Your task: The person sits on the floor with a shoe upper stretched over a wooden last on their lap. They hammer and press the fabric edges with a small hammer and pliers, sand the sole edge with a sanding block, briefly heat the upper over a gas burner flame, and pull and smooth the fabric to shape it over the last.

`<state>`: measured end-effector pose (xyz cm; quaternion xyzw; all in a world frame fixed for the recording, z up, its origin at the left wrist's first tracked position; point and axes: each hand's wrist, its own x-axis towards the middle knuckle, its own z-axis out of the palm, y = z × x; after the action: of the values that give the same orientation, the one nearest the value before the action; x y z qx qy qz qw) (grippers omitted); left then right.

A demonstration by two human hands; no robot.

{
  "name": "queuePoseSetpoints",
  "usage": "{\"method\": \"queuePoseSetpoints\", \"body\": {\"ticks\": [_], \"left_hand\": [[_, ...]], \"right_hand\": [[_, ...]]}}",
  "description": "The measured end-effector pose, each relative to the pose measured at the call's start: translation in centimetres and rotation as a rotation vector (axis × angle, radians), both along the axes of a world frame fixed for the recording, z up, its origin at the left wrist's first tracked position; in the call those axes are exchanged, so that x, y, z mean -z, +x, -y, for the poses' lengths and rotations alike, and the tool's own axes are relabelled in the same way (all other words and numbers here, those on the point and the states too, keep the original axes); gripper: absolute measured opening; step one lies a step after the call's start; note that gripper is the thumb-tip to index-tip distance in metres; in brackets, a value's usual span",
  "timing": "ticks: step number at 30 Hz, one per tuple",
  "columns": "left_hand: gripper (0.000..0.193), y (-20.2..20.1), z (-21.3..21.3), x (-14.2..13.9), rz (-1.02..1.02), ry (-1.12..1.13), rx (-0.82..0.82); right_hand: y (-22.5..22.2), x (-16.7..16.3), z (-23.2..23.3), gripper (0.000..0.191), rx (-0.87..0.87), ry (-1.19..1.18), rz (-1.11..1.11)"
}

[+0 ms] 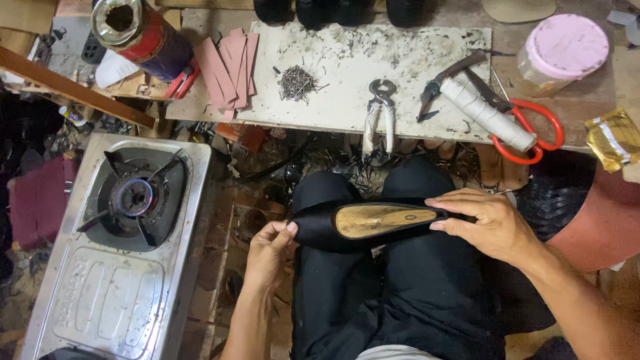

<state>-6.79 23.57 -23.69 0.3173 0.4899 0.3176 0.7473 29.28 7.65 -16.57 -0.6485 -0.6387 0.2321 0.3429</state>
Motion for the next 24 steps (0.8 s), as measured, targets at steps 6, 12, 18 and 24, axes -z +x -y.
{"method": "queuePoseSetpoints", "body": {"ticks": [6, 12, 18, 24], "left_hand": [[0.012, -0.1, 0.0, 0.1, 0.037, 0.043, 0.04], [0.012, -2.2, 2.1, 0.9, 0.304, 0.075, 0.045], [0.009, -4.4, 6.3, 3.1, 0.448, 0.083, -0.037], [0.008, -5.6, 9.4, 5.2, 0.489, 0.085, -0.066]], "right_hand": [[-0.2, 0.6, 0.1, 0.04, 0.048, -0.053, -0.043], [-1.6, 0.1, 1.7, 0.041, 0.01, 0.073, -0.111], [-5.1, -1.0, 5.6, 0.066, -0.02, 0.019, -0.819], [-6.3, -1.7, 8.2, 0.05, 0.04, 0.01, -0.768]]}}
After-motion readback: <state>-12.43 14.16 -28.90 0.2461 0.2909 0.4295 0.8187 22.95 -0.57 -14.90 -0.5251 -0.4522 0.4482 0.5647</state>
